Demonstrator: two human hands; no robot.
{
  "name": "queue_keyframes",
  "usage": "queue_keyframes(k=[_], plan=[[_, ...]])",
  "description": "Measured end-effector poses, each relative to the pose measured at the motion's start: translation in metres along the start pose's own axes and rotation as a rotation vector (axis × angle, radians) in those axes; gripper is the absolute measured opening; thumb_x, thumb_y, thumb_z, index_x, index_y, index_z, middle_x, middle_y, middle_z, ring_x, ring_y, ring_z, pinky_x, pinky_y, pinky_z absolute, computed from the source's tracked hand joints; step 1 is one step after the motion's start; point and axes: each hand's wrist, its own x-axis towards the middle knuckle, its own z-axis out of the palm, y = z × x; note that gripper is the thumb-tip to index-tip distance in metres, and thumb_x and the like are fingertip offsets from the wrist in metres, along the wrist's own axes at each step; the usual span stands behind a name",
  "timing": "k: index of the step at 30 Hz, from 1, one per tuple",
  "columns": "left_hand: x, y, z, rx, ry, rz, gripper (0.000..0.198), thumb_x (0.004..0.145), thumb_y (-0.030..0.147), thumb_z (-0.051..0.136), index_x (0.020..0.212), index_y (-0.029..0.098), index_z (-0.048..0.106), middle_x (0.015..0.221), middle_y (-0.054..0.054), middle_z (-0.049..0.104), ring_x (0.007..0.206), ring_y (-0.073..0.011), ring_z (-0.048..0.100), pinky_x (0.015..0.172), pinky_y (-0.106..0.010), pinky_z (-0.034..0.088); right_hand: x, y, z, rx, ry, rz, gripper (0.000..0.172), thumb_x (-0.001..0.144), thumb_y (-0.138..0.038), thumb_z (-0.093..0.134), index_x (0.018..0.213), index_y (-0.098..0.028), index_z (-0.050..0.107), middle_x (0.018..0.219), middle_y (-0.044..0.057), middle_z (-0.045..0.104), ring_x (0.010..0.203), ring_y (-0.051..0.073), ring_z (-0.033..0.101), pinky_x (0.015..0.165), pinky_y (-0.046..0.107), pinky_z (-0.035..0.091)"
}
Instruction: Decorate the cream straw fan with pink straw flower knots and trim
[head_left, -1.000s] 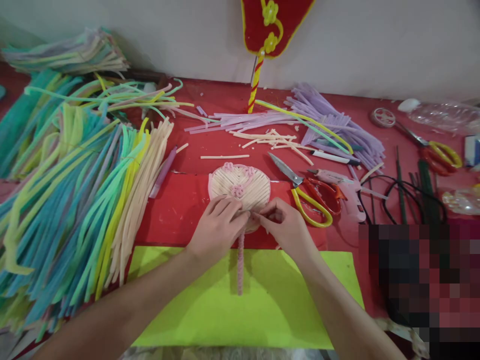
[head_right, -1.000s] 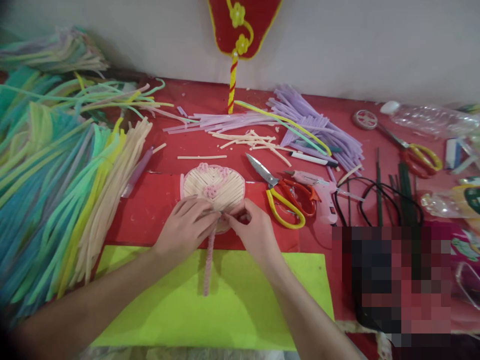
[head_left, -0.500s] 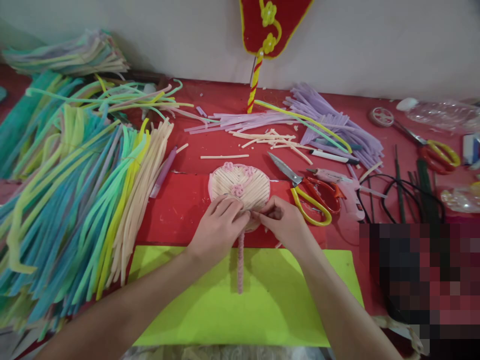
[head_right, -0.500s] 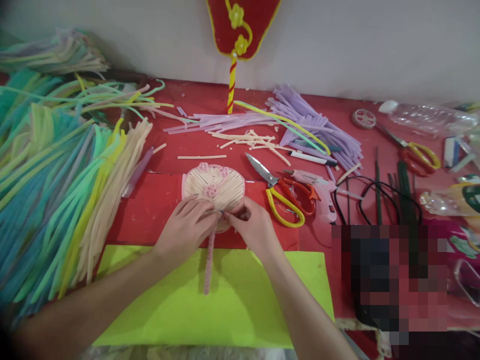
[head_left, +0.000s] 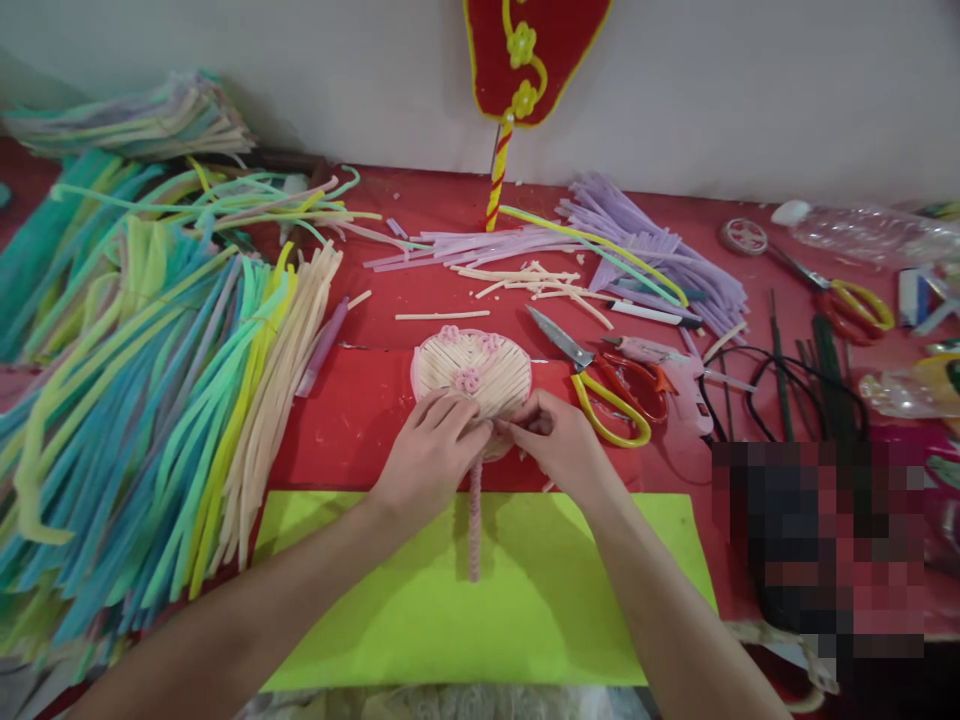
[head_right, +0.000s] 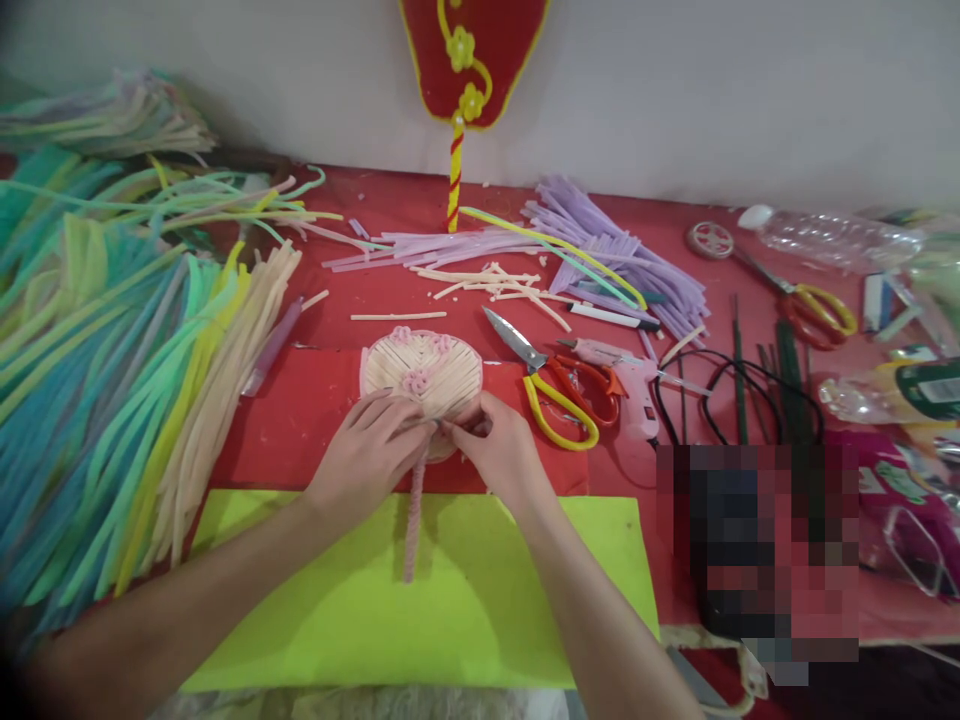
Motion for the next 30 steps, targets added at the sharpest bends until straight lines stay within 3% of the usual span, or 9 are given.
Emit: queue_keyframes(k=[8,12,16,20,25,30], plan=[[0.001,0.000,0.002,-0.006,-0.001,-0.002,0.015,0.088,0.018,0.049,0.082,0.015,0.062,0.087,-0.005,0.057,0.092,-0.0201,0.054,0.092,-0.038,0.044,-0.001,0.000,0.003,-0.057,0.031,-0.030,0.027,0.069,-0.036,0.069,0.064,-0.019,0.049,0.056,-0.005,0.051,0.050,0.009,0.045,0.047,0.022,0.034],[-0.004,-0.007,-0.001,-0.043,0.099,0.009,0.016,0.090,0.019,0.047,0.098,0.018,0.061,0.093,-0.005,0.061,0.094,-0.0183,0.056,0.096,-0.040,0.041,-0.003,0.001,-0.003,-0.032,-0.002,-0.013,0.029,0.070,-0.042,0.069,0.066,-0.019,0.050,0.054,-0.005,0.052,0.044,0.008,0.044,0.042,0.021,0.032],[-0.012,-0.019,-0.014,-0.050,0.183,-0.154,0.014,0.088,0.022,0.052,0.099,0.020,0.061,0.095,-0.005,0.063,0.091,-0.0191,0.057,0.083,-0.037,0.046,-0.004,0.000,-0.011,-0.020,-0.051,-0.001,0.028,0.075,-0.045,0.064,0.072,-0.019,0.055,0.053,-0.005,0.053,0.041,0.008,0.042,0.040,0.021,0.033],[-0.017,-0.021,-0.025,-0.040,0.133,-0.240,0.011,0.088,0.024,0.052,0.092,0.018,0.061,0.085,-0.004,0.064,0.078,-0.0172,0.059,0.072,-0.031,0.047,-0.007,-0.004,-0.007,-0.161,0.073,-0.193,0.015,0.076,-0.034,0.066,0.075,-0.019,0.062,0.071,0.001,0.063,0.064,0.013,0.057,0.058,0.025,0.045],[-0.018,-0.013,-0.025,-0.145,-0.037,-0.360,0.014,0.088,0.028,0.053,0.095,0.019,0.060,0.081,-0.002,0.066,0.069,-0.0145,0.062,0.059,-0.024,0.047,-0.010,0.000,0.013,-0.360,0.078,-0.428,0.004,0.082,-0.022,0.060,0.079,-0.022,0.064,0.081,0.002,0.062,0.074,0.015,0.058,0.067,0.027,0.047],[-0.018,-0.009,-0.015,-0.193,0.029,-0.374,0.008,0.088,0.021,0.051,0.093,0.018,0.057,0.088,-0.003,0.064,0.078,-0.0153,0.062,0.070,-0.027,0.051,-0.009,0.012,0.020,-0.457,0.126,-0.508,0.006,0.084,-0.020,0.056,0.081,-0.022,0.061,0.082,0.003,0.060,0.080,0.017,0.058,0.069,0.028,0.046]])
